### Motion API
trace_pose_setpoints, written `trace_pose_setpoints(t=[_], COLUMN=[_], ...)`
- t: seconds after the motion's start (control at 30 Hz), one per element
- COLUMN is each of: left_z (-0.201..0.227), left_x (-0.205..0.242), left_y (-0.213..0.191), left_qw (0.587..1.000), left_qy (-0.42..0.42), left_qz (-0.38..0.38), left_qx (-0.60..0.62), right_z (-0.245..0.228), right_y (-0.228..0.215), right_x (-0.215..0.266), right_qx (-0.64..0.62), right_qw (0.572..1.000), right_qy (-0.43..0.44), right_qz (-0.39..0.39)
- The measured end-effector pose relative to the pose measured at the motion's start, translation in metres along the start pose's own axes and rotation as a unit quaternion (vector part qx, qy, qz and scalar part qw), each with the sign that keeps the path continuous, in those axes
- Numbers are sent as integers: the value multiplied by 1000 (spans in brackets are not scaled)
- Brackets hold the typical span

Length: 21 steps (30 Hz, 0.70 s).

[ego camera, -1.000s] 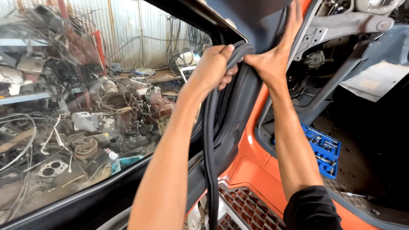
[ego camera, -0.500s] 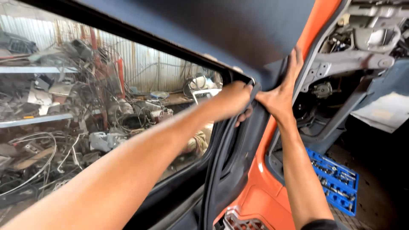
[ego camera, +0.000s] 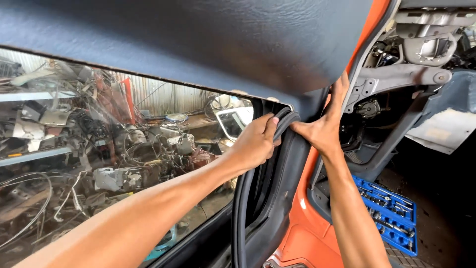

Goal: Install a rubber weatherstrip seal around a truck cab window frame.

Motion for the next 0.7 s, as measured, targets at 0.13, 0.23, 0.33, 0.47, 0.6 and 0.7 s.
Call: trace_pose_setpoints(t=[0.13, 0.23, 0.33, 0.47, 0.6, 0.7], left_z=[9, 16, 21, 43, 51, 42], left_x=[4, 10, 13, 20, 12, 5], left_y=[-7, -2, -5, 2, -2, -9], left_qw=[992, 993, 982, 950, 948, 966], left_qy=[43, 17, 73, 147, 135, 66], left_qz=[34, 76, 119, 160, 153, 151], left_qx=[-113, -93, -126, -225, -244, -201], right_z=[-2, -7, -6, -2, 3, 5], right_y=[4, -4, 1, 2, 4, 5], right_x=[4, 3, 5, 7, 9, 16], right_qx=[4, 34, 43, 43, 50, 46], right_qw=[1000, 999, 999, 999, 999, 998], right_qy=[-19, -17, -13, -21, -16, -33], right_qz=[-10, -15, -17, -3, 11, 35])
Point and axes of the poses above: each hand's wrist, its own x-axis away from the middle knuckle, its own y-axis out of the palm, z = x × y, the point moved 10 cm from there along -x, towards the middle knuckle, and after that the axes turned 1 degree about -z, right-handed, at the moved point
